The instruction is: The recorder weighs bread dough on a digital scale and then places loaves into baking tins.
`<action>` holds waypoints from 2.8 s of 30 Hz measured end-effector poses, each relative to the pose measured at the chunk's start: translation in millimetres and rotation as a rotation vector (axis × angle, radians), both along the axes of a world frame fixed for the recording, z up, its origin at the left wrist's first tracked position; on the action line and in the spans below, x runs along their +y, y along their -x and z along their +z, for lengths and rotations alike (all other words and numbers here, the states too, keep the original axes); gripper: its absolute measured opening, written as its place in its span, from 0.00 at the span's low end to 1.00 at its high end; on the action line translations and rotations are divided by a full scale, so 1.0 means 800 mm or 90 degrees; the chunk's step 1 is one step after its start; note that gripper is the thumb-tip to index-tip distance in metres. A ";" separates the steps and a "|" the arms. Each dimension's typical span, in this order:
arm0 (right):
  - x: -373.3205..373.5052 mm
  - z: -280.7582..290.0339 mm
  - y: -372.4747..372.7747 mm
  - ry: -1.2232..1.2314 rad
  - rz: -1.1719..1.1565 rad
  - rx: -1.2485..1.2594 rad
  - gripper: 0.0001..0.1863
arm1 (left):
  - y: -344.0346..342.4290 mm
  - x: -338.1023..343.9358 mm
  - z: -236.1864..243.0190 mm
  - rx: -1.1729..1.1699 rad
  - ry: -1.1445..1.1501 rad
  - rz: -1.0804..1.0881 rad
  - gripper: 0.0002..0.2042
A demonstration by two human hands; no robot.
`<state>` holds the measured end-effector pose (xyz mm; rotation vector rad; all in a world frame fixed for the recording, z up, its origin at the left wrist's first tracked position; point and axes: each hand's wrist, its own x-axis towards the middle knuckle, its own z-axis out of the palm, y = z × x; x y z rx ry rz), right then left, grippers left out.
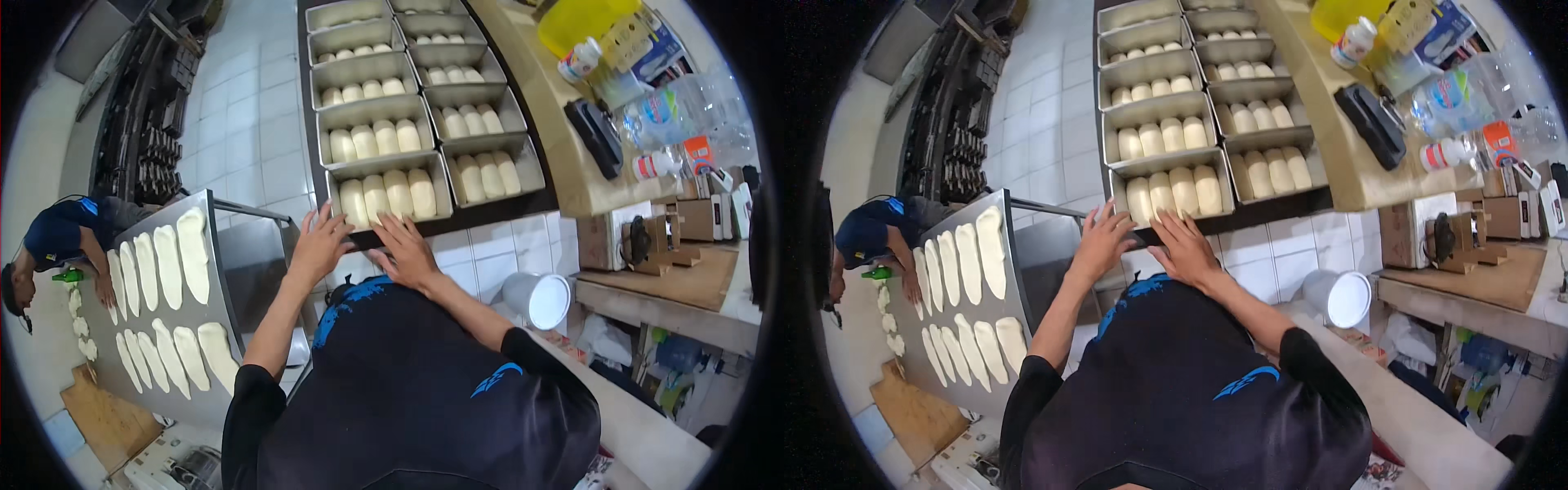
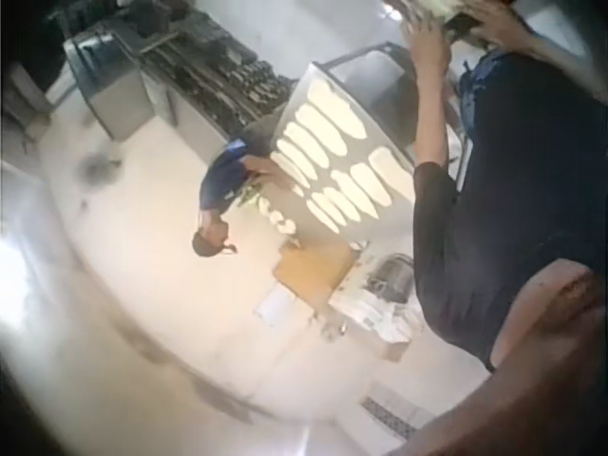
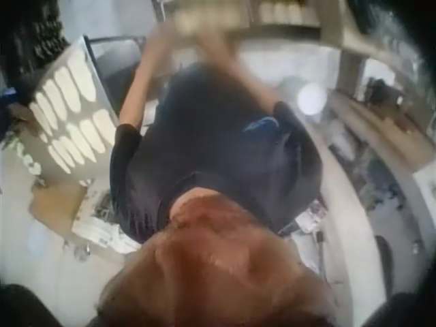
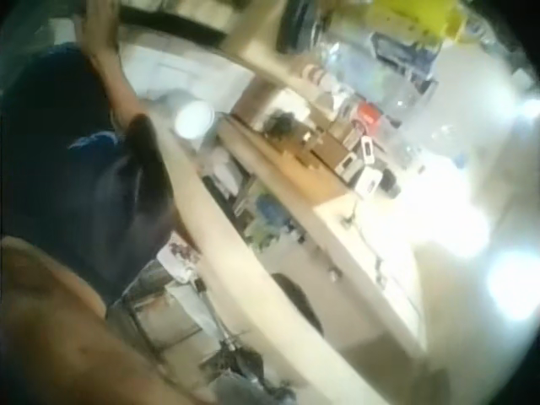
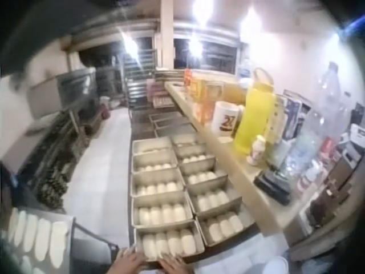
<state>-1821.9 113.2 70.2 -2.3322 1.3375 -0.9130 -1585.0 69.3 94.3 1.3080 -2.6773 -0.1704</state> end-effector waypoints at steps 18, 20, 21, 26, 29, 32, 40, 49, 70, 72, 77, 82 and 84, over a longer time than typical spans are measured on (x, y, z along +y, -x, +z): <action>-0.006 -0.044 0.024 -0.587 -0.287 0.034 0.26 | 0.022 -0.035 0.000 0.161 -0.045 0.328 0.12; 0.005 -0.036 0.019 -0.583 -0.301 0.074 0.23 | 0.014 -0.030 -0.028 0.013 -0.243 0.330 0.15; 0.009 -0.029 0.019 -0.558 -0.289 0.115 0.24 | 0.011 -0.020 -0.045 0.024 -0.209 0.310 0.16; -0.025 0.003 0.028 -0.428 -0.279 0.235 0.23 | 0.020 0.061 -0.036 0.044 -0.231 0.351 0.17; -0.043 0.014 0.024 -0.324 -0.275 0.263 0.18 | 0.038 0.058 -0.032 0.083 -0.193 0.418 0.18; -0.061 0.011 0.025 -0.310 -0.286 0.277 0.16 | 0.055 0.051 -0.037 0.081 -0.190 0.436 0.19; -0.085 -0.014 0.023 -0.265 -0.302 0.228 0.12 | 0.075 0.022 -0.035 0.059 -0.169 0.504 0.22; -0.148 -0.026 0.027 -0.194 -0.301 0.217 0.10 | 0.075 -0.035 -0.047 0.087 -0.144 0.495 0.22; -0.223 -0.014 0.028 -0.263 -0.111 0.286 0.13 | 0.051 -0.051 0.011 0.067 -0.234 0.633 0.30; -0.207 0.051 -0.005 -0.122 -0.019 0.201 0.13 | 0.014 -0.092 -0.007 0.307 0.019 0.637 0.30; -0.206 0.082 -0.046 -0.087 0.085 0.188 0.13 | -0.005 -0.218 -0.050 0.446 -0.242 0.466 0.28; -0.247 0.049 -0.077 -0.311 0.177 0.359 0.14 | -0.004 -0.219 -0.042 0.298 -0.500 0.445 0.30; -0.263 0.035 -0.088 -0.407 0.230 0.428 0.14 | -0.009 -0.219 -0.055 0.405 -0.555 0.420 0.30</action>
